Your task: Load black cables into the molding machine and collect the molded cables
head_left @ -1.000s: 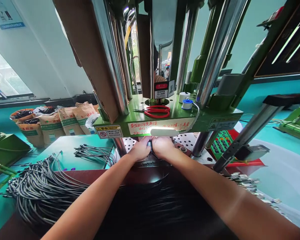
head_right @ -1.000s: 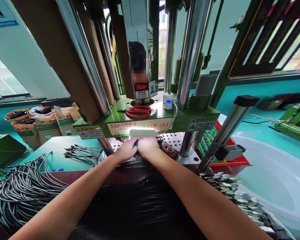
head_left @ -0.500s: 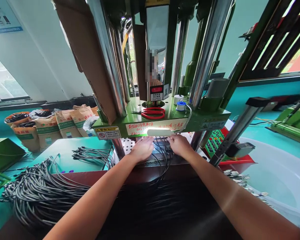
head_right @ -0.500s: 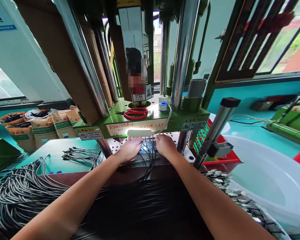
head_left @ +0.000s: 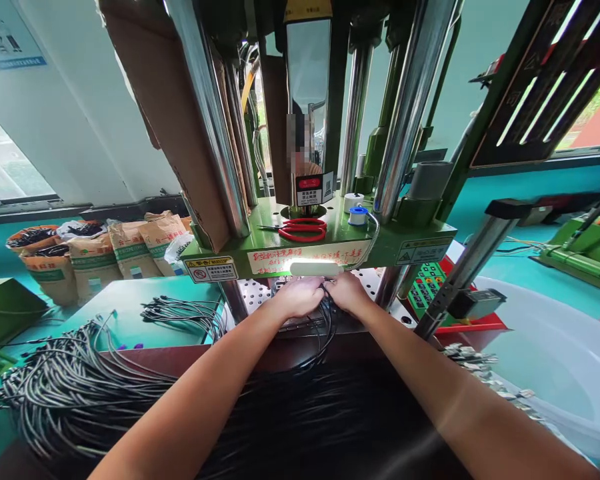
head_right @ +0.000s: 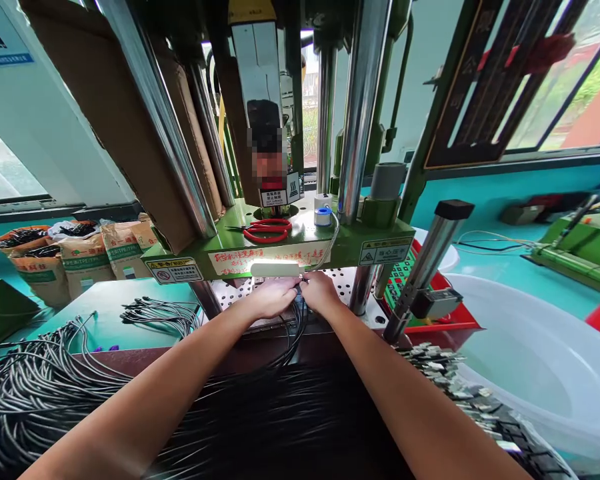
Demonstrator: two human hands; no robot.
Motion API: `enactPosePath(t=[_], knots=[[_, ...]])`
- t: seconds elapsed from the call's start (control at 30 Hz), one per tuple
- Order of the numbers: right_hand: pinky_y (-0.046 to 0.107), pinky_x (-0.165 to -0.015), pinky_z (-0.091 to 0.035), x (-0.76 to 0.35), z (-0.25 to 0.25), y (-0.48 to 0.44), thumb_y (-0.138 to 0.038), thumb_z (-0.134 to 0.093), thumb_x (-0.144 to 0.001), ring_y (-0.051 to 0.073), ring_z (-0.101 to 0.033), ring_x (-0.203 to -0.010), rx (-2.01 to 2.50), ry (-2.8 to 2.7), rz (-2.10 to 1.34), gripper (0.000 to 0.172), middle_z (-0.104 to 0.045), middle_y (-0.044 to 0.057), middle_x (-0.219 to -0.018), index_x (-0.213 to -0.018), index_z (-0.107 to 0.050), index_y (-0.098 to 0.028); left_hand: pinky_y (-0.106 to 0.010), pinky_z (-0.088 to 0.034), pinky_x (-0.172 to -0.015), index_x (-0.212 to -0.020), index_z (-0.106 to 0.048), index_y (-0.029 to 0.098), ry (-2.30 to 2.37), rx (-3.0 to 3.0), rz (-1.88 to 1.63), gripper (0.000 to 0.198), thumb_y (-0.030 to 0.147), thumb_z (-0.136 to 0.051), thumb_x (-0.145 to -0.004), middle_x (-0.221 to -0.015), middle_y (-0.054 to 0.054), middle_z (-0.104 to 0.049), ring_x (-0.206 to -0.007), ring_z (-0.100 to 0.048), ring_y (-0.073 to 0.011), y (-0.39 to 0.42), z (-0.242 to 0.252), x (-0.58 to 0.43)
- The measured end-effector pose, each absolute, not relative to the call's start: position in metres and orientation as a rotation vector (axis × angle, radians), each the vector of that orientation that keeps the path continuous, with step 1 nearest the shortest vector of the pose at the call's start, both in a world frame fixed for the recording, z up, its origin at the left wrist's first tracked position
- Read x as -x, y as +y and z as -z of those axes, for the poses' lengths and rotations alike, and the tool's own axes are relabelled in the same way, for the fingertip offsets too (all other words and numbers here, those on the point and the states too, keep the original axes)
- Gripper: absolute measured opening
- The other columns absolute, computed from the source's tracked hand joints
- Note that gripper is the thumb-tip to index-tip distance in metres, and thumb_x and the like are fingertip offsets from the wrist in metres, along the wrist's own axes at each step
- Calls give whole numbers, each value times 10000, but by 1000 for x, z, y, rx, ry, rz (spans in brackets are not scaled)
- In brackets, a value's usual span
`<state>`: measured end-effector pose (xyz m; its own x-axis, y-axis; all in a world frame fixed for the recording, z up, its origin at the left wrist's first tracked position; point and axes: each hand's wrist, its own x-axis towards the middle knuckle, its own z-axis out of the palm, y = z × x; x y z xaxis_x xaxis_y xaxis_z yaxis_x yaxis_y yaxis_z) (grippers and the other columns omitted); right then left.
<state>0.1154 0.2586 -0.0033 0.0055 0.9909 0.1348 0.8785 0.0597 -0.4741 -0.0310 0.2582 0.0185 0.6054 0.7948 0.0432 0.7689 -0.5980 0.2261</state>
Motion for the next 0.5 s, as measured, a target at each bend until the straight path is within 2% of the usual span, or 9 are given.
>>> enactPosePath(t=[0.1,0.2,0.33,0.5], knots=[[410,-894,-482,-116,4,260,-339,-529,-929,201,-627,-1013,1867,-1960,-322,277,-665,89,-1126,-1109,-635,-156,-435,-365,-1005,-1275,-509,161,1339,-2626,-197,469,303,-266,-900,-1330,-118,-557,-1184,-531,-272,259,-17,32],[409,-911,-466,-116,4,262,-298,-507,-934,209,-625,-1019,1885,-2017,-275,256,-672,95,-1117,-1099,-645,-160,-425,-380,-986,-1244,-530,164,1341,-2618,-205,457,296,-262,-898,-1299,-117,-581,-1161,-544,-272,260,-16,34],[335,-882,-454,-115,3,260,-182,-435,-908,241,-627,-1033,1916,-2085,-220,308,-693,123,-1092,-1094,-680,-185,-406,-387,-981,-1199,-551,176,1330,-2603,-219,424,291,-280,-894,-1283,-101,-593,-1152,-544,-265,262,-11,36],[327,-829,-457,-113,1,256,-152,-431,-870,269,-630,-1019,1934,-2157,-183,348,-702,141,-1070,-1117,-674,-174,-398,-393,-979,-1204,-540,166,1315,-2604,-222,419,295,-284,-899,-1307,-109,-573,-1158,-535,-267,267,-6,36]])
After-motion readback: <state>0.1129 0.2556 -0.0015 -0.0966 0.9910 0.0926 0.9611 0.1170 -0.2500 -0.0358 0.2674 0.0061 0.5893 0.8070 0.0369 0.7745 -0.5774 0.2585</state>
